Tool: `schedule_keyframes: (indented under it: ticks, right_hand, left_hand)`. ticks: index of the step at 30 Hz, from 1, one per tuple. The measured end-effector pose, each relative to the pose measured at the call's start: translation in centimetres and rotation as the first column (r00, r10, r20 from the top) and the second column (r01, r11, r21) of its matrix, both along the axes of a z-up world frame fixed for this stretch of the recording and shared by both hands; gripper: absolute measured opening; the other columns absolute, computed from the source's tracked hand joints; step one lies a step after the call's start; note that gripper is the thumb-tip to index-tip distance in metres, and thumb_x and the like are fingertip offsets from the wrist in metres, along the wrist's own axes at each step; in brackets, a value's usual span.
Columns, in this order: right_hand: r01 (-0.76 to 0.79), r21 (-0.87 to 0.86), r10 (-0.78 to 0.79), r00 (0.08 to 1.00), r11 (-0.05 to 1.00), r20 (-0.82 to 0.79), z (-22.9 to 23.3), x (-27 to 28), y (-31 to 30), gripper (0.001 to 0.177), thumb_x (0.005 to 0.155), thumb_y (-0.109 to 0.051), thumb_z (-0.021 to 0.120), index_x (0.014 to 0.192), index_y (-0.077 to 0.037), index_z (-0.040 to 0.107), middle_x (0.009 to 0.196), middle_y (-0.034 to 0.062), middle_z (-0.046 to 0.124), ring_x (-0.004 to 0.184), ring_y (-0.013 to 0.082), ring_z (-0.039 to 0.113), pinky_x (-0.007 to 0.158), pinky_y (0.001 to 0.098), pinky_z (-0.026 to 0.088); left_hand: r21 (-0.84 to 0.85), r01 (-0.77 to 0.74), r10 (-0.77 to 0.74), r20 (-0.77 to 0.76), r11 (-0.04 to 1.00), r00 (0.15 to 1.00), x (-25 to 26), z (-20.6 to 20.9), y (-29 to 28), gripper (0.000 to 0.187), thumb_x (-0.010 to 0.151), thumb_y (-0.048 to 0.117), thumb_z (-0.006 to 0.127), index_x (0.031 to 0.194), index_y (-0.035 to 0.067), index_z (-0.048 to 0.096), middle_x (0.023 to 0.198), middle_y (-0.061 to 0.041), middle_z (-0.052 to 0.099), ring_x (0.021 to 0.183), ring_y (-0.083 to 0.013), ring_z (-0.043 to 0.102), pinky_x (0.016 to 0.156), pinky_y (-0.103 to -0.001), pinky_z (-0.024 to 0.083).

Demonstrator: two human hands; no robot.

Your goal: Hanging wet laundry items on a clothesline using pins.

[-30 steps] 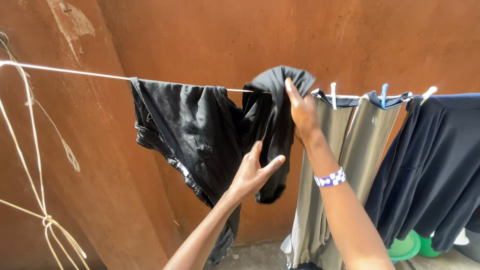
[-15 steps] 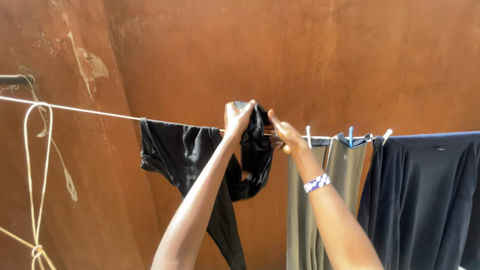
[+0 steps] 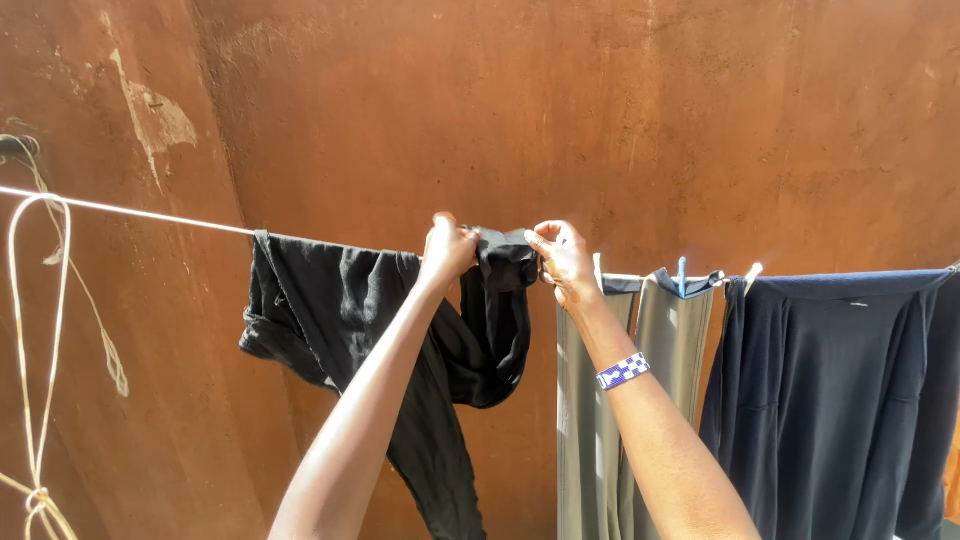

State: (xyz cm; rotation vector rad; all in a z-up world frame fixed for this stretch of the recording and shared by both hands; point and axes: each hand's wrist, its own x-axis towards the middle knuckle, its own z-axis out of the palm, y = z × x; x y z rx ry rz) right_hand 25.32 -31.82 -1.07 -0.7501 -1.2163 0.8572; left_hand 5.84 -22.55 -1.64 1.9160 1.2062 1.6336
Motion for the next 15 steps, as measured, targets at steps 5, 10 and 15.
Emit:
schedule_keyframes:
  ticks: [5,10,15]
  right_hand:
    - [-0.129,0.0,0.129,0.991,0.992,0.031,-2.3,0.5,0.4,0.024,0.097,-0.025,0.075,0.105,-0.006,0.063,0.076,-0.0034,0.056,0.053,0.0017,0.041,0.042,0.0201,0.031]
    - [-0.213,0.04,0.197,0.949,0.976,0.247,-3.2,1.4,-1.4,0.032,0.087,-0.013,0.076,0.116,-0.01,0.063,0.089,-0.0051,0.067,0.073,0.0023,0.06,0.056,0.0205,0.045]
    - [0.152,0.332,-0.316,0.79,0.931,0.526,-3.7,1.3,-0.5,0.033,0.079,-0.004,0.073,0.112,-0.005,0.067,0.088,0.0062,0.07,0.077,0.0106,0.062,0.068,0.0288,0.053]
  left_hand:
    - [0.067,-0.038,0.051,-0.218,0.997,0.975,-0.1,0.5,-9.3,0.056,0.088,0.043,0.08,0.11,-0.007,0.066,0.13,-0.026,0.041,0.093,-0.0312,0.068,0.083,-0.04,0.056]
    - [0.215,0.06,0.001,-0.273,0.975,0.962,0.0,-2.4,-9.4,0.041,0.074,0.031,0.086,0.097,-0.001,0.073,0.122,-0.019,0.052,0.094,-0.0288,0.068,0.083,-0.037,0.058]
    - [0.279,-0.146,0.197,-0.165,0.949,0.966,0.6,0.2,-11.9,0.011,0.08,0.013,0.077,0.091,0.011,0.077,0.098,-0.006,0.066,0.086,-0.0242,0.071,0.081,-0.038,0.058]
